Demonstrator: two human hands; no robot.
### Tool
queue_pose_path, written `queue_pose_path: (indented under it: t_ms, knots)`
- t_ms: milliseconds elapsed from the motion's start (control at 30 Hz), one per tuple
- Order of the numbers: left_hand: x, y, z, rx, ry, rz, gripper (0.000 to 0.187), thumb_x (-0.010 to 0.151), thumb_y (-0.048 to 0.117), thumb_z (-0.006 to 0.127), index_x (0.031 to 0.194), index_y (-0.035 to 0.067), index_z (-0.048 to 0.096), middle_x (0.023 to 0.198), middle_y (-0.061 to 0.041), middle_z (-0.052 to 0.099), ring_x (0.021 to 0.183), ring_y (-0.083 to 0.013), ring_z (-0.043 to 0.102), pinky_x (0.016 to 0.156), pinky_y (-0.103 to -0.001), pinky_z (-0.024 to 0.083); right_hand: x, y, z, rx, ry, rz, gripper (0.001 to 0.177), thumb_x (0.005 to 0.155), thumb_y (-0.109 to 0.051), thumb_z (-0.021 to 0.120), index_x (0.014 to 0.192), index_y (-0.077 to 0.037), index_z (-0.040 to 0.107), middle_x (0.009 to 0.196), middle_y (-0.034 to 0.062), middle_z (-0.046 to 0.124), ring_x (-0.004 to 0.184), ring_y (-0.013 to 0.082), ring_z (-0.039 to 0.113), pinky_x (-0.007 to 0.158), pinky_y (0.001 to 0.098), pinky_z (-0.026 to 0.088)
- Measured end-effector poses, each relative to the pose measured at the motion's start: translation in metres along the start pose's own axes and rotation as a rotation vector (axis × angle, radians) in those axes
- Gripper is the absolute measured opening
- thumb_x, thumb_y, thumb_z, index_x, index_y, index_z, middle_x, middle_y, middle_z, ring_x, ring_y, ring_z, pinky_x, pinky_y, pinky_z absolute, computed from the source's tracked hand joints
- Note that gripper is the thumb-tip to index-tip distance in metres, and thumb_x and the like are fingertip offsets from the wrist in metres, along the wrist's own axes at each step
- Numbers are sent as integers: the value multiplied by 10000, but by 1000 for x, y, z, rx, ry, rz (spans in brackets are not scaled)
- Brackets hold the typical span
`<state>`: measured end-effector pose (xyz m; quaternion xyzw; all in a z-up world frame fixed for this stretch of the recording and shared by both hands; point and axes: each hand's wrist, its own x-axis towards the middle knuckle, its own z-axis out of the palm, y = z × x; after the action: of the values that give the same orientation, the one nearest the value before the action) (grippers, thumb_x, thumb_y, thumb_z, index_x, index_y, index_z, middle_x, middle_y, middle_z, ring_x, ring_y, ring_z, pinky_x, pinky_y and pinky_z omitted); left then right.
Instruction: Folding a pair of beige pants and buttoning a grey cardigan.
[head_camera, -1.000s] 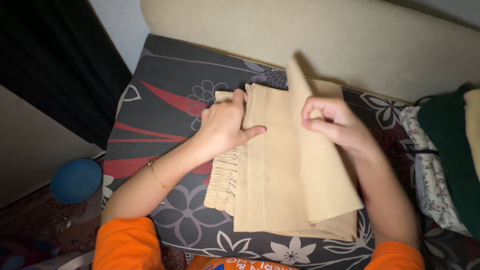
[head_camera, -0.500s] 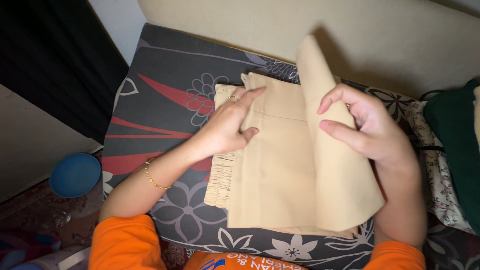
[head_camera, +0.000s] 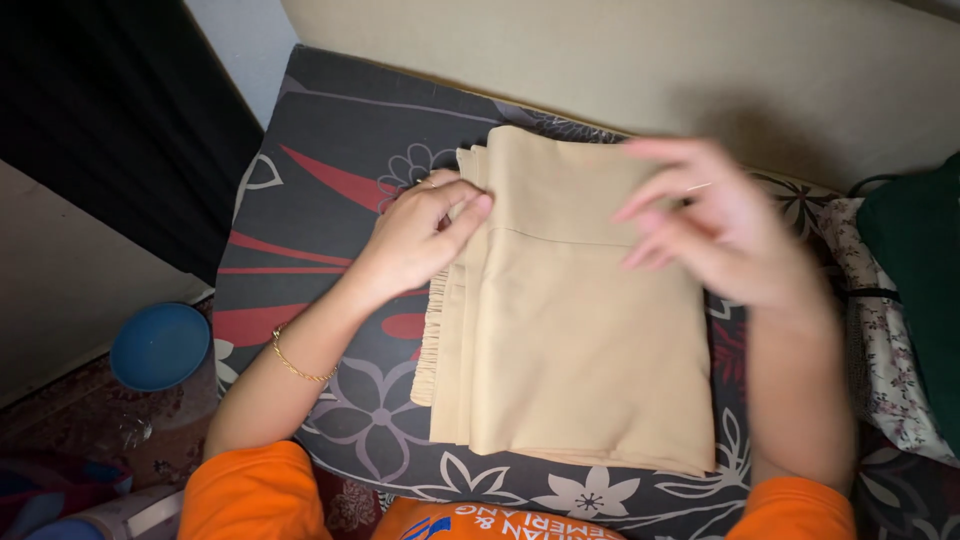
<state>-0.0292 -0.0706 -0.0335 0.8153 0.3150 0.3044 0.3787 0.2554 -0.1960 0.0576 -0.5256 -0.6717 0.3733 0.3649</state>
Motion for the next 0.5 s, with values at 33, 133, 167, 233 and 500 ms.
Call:
queue_pose_path:
  t_ms: [33,133,167,233,500]
  knots:
    - [-2,14,0,81,81,-88,370,993,442,618,1036,101,755,1109,-74,680,762,-231,679,690,-404,534,-9,3,-14,-97,113,-63,458,1012,7,541,1457,10,433,1170,108,685,844,186,760,656,257,606]
    - [-8,23,5,380,309,166,399,876,485,760,829,89,765,1011,-136,642,944,-334,601,615,-413,524,-29,2,-27,-242,309,46,474,1022,-3,592,1477,19,461,1131,115,687,842,184,739,663,253,539]
    - [-7,29,5,376,310,169,399,876,485,760,829,89,765,1011,-136,642,944,-334,601,615,-413,524,-35,9,-25,-246,311,47,474,1022,-3,592,1477,19,461,1131,115,687,842,184,739,663,253,539]
    - [-7,40,4,578,394,143,464,785,550,822,677,108,730,877,-165,613,870,-332,610,557,-380,506,-46,25,-22,-274,329,57,415,1002,-22,647,1400,20,537,1064,120,682,839,169,734,680,249,549]
    - [-2,33,12,366,142,-69,446,860,471,770,615,111,674,541,-20,618,497,-223,624,505,-369,490,-62,45,-12,-444,489,52,290,1002,-15,684,1288,5,642,1024,116,724,873,147,719,713,267,575]
